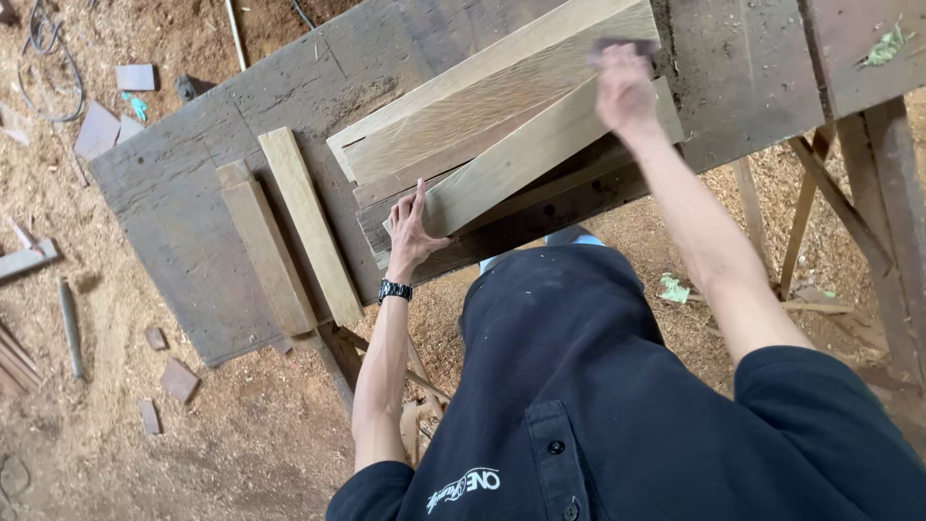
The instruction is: The person sands several pieces of wood by hand using a small piece of sandpaper, rubbing it back and forth along the surfaces and edges of each board.
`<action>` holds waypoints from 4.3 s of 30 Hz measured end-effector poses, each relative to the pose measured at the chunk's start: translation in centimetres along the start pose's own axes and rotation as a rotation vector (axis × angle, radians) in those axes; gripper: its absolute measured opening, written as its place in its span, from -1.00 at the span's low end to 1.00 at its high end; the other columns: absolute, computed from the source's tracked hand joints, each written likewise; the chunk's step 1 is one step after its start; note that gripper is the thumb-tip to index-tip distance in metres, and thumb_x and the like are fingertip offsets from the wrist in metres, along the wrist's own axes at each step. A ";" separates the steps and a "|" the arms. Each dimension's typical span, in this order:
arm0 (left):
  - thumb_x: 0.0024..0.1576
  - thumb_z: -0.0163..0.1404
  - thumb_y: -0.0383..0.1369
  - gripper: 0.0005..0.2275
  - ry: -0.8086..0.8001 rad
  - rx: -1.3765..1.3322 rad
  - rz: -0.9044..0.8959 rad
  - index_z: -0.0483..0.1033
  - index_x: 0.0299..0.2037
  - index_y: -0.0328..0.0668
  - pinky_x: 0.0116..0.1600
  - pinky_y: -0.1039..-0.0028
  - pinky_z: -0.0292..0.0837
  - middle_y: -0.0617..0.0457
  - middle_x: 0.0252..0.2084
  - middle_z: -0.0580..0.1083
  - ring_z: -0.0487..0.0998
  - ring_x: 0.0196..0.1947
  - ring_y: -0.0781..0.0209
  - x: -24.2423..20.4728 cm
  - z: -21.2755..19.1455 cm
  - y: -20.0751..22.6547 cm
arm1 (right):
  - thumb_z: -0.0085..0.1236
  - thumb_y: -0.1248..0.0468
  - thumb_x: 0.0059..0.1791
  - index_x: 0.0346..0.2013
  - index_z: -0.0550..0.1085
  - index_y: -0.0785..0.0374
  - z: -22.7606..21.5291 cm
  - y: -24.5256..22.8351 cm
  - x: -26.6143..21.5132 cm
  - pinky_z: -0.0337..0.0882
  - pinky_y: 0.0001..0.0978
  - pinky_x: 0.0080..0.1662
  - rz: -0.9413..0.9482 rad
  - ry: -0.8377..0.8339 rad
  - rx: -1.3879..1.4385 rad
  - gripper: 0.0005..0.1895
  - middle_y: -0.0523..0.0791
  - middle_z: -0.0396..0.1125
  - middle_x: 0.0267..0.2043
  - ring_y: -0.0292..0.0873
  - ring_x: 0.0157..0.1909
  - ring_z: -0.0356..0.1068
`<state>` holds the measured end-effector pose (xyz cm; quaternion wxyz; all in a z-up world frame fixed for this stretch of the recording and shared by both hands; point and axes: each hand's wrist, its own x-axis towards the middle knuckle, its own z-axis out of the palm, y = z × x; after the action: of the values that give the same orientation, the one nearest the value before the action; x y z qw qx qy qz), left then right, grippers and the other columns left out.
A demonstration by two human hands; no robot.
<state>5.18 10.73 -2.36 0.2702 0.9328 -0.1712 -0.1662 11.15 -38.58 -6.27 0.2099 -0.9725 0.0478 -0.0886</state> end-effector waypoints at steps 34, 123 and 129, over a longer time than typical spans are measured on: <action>-0.45 0.52 -0.26 0.28 -0.016 0.053 -0.177 -0.13 0.53 0.22 0.57 0.05 -0.37 0.01 0.41 0.11 -0.03 0.50 -0.06 0.1 1.3 2.2 | -0.25 0.39 0.22 0.49 0.19 0.31 0.3 -4.3 -10.3 -0.21 -0.06 0.55 -0.286 -0.122 0.078 -0.51 0.02 -0.12 0.60 0.00 0.63 -0.22; 0.25 -0.16 -0.53 -0.39 0.716 -0.800 -0.561 -0.09 0.52 -0.10 0.28 0.21 0.49 -0.16 0.23 0.41 0.52 0.14 0.03 -14.0 -0.1 -13.2 | -0.01 0.29 0.09 0.22 0.42 0.24 9.6 -40.7 -16.9 0.55 -0.13 -0.13 -0.769 -0.766 0.632 -0.62 0.09 0.46 -0.11 0.07 -0.17 0.49; 0.31 -0.17 -0.50 -0.48 0.716 -0.797 -0.548 0.01 0.49 -0.10 0.28 0.21 0.50 -0.15 0.24 0.41 0.51 0.16 0.05 -14.9 -4.0 -14.3 | -0.04 0.43 0.09 0.11 0.50 0.28 3.4 -34.1 -11.6 0.45 -0.08 -0.12 -0.448 -0.284 0.087 -0.69 0.06 0.44 -0.25 0.07 -0.24 0.40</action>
<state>-3.14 30.01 -3.96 0.5870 0.7679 0.2528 0.0433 2.31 -4.73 3.10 0.2312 -0.9516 -0.2024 0.0026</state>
